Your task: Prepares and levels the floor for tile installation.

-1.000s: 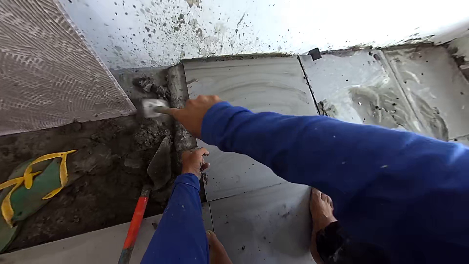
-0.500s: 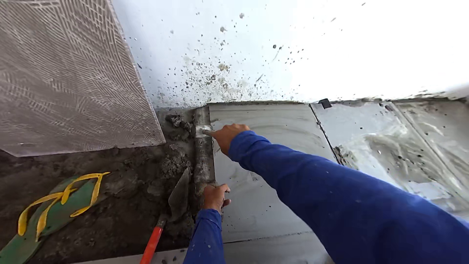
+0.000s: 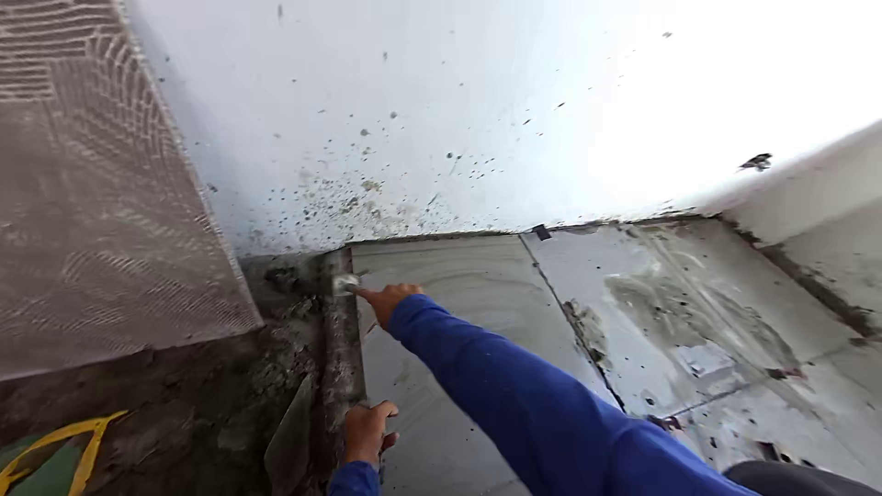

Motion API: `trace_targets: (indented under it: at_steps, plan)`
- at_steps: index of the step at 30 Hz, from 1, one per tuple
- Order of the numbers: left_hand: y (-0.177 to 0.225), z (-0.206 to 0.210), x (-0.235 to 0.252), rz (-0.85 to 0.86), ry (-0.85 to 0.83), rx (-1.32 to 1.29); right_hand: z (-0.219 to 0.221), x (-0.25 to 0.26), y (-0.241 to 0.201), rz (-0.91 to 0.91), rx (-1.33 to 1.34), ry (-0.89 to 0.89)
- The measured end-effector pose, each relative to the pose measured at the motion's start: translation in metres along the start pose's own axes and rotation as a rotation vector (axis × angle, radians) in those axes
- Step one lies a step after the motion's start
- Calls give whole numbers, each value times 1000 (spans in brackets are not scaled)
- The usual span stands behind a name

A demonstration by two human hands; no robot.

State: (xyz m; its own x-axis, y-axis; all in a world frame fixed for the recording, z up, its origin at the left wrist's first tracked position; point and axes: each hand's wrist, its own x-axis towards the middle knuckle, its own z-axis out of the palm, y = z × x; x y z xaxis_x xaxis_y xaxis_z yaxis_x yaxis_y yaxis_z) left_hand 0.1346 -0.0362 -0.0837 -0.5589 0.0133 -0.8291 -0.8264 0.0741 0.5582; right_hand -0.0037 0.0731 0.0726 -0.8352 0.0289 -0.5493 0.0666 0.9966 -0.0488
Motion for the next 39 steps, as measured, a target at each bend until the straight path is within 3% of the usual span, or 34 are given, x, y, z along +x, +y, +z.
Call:
trace_targets:
  at_steps: [5,10,13,18,22,27,31,39]
  plan:
    - [-5,1,2,6,10,-32,6,-16,-13,-104,6,75]
    - [-2,0,2,5,21,-35,-2,-17,-15,-11,7,-4]
    - [-7,-1,4,-7,19,-34,17,-21,-4,-116,-31,44]
    - [-3,-1,2,-1,8,-29,5,-19,-11,5,4,-34]
    - [-2,-2,3,-1,-19,10,22,-30,2,-96,-59,-47]
    - [5,-4,-2,12,-45,11,-8,-47,-18,-110,-122,-81]
    - [2,-10,1,-8,-70,81,8,-53,1,-192,-234,-118]
    - [4,-9,-5,-36,-72,52,8,-71,-10,-235,-202,-143]
